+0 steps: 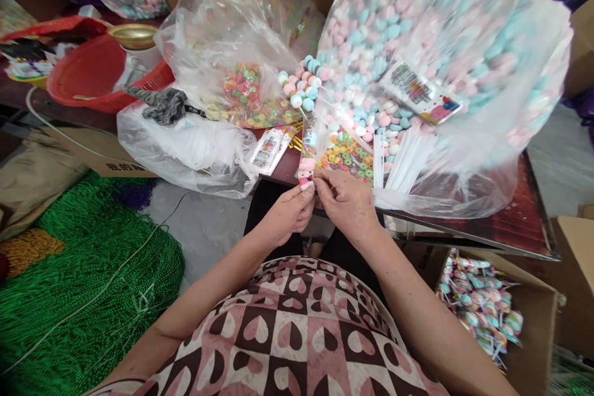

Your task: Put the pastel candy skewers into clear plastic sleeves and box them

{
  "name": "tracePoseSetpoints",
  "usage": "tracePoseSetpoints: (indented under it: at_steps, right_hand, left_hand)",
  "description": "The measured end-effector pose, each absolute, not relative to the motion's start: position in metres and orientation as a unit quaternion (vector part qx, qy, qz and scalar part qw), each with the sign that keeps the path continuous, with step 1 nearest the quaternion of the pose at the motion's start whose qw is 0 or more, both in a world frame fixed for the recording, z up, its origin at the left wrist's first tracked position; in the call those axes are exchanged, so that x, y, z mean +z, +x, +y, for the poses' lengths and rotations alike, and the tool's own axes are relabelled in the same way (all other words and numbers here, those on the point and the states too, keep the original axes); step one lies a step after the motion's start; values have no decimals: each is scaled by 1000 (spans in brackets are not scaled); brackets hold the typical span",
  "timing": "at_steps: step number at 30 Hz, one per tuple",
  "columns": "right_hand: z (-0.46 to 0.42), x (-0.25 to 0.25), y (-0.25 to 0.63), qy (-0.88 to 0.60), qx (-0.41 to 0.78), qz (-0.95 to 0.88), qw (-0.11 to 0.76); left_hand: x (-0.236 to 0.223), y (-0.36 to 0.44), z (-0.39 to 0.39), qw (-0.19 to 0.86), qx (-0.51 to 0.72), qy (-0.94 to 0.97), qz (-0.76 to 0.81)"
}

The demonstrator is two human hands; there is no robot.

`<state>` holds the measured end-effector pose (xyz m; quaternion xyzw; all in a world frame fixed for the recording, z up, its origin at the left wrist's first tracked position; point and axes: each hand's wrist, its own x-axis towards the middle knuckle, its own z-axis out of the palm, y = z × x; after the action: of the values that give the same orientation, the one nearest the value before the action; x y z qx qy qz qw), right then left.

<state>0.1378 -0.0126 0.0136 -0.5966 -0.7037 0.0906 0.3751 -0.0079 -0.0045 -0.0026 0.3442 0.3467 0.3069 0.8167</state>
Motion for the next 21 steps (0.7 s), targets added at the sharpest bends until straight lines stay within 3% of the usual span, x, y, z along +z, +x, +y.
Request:
tracePoseSetpoints:
  at_steps: [8, 14, 21]
  right_hand:
    - [-9, 8, 137, -571, -57, -746, 338]
    - [-5, 6, 139, -554, -54, -754, 350]
    - [-9, 3, 141, -558, -37, -755, 343]
  left_hand:
    - [3, -8, -4, 822, 276, 347, 356]
    - [4, -12, -5, 813, 285, 361, 356]
    - [0, -10, -3, 720, 338, 423, 434]
